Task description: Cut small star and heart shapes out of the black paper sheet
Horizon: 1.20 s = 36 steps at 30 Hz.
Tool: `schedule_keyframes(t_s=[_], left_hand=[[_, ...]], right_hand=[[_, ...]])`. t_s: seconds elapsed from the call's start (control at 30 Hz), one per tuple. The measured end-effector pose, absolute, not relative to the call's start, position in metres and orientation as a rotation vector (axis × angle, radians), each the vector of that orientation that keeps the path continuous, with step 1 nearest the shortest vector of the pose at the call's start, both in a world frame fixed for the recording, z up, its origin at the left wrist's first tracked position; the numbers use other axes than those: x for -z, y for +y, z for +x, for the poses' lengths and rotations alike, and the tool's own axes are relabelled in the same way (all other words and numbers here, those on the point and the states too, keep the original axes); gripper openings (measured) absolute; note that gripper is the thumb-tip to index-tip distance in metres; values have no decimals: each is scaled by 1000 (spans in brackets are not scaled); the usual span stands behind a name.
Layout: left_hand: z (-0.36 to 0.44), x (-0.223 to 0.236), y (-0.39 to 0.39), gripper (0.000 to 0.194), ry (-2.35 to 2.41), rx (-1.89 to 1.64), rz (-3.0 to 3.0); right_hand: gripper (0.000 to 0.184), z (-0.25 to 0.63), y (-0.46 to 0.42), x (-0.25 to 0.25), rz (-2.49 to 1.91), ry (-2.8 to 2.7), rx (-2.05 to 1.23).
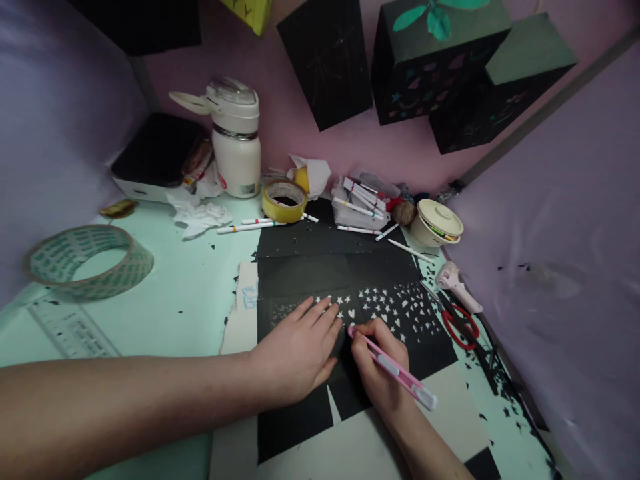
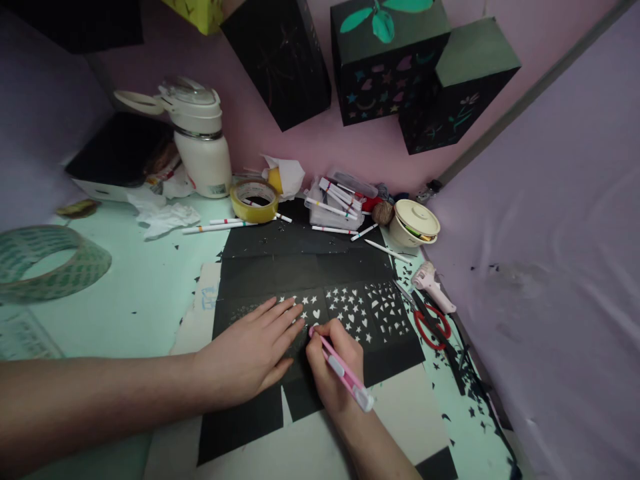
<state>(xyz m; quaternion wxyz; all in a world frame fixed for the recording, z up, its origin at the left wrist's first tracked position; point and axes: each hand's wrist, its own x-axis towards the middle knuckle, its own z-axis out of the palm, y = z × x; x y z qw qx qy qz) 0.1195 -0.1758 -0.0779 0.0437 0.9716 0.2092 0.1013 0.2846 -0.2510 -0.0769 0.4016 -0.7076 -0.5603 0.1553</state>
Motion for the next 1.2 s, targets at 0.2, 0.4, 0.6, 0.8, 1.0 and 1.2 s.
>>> schedule_keyframes(t_s=[0.2, 0.4, 0.6, 0.8, 1.0, 1.2], left_hand=[[119, 77, -176, 51, 637, -318, 2976], [120, 78, -176, 50, 630, -329, 2980], [120, 79, -176, 50, 632, -354, 2980], [119, 79, -176, 47, 624, -422, 3000], [118, 80, -177, 40, 589, -491, 2978], [119, 77, -176, 43, 605, -415, 2947]], right_hand=[[15, 284, -251, 77, -1784, -1403, -395], [16, 283, -250, 75, -1782, -1400, -370], [16, 284, -251, 76, -1795, -1394, -381], [14, 286, -251, 78, -1789, -1416, -382], [15, 284, -250, 77, -1779, -1423, -372], [14, 282, -251, 76, -1754, -1453, -380]])
